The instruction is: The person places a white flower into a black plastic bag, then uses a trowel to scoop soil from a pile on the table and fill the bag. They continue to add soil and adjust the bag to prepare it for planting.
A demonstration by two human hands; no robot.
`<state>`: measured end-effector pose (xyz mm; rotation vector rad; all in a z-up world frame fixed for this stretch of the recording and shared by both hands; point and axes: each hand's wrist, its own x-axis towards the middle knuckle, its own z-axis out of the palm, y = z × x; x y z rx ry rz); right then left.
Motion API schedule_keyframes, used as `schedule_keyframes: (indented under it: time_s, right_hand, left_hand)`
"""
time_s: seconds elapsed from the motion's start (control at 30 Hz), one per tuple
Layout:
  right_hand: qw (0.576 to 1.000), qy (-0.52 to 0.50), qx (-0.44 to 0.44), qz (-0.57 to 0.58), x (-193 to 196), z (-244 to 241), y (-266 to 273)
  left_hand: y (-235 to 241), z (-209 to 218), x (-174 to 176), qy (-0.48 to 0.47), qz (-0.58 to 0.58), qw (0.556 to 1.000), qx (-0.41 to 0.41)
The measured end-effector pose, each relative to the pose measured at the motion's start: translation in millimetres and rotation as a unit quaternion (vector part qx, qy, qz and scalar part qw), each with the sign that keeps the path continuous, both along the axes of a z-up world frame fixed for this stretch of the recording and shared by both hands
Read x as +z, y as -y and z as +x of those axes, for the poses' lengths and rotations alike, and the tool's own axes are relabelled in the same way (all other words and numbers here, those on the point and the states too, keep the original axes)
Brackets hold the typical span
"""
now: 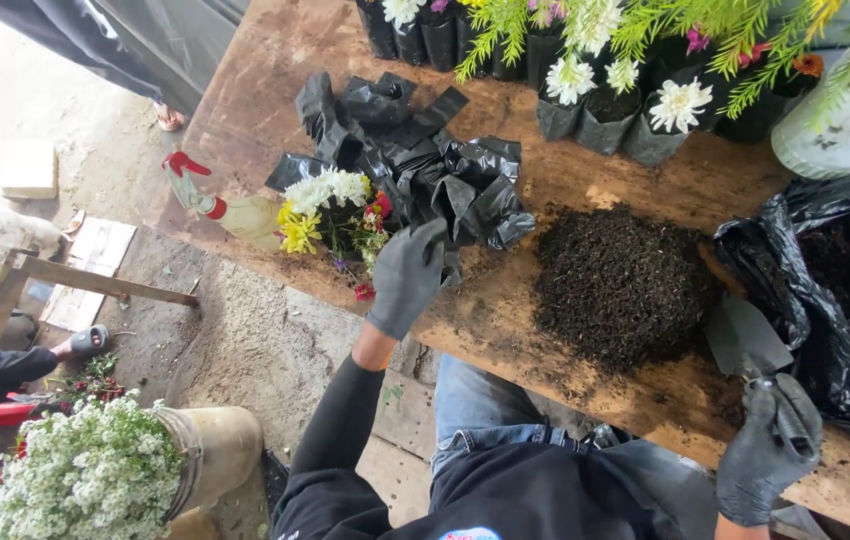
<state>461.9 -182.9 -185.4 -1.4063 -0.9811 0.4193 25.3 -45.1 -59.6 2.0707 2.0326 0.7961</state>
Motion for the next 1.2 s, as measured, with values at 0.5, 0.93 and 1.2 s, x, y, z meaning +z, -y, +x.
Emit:
schedule_keyframes:
  time_s: [0.5,0.93,1.2]
  right_hand:
    - [0.997,0.067,-0.026,-0.017,19.8,-8.0,0.6]
    - [0.983,0.18,-0.038,0.009,-2.9,-7.3,-3.3]
    - [0.998,0.056,-0.018,-0.003,-6.5,-9.9,-13.0]
  left_hand:
    - [-42.5,8.7,-5.5,-0.07,0.005,0.995,0.068]
    - [-121.0,43.2,-58.2,-0.241,-0.056,0.969,-0.01]
    - [-131.4,39.9,-112.4,-0.218,-0.154,0.963,-0.036]
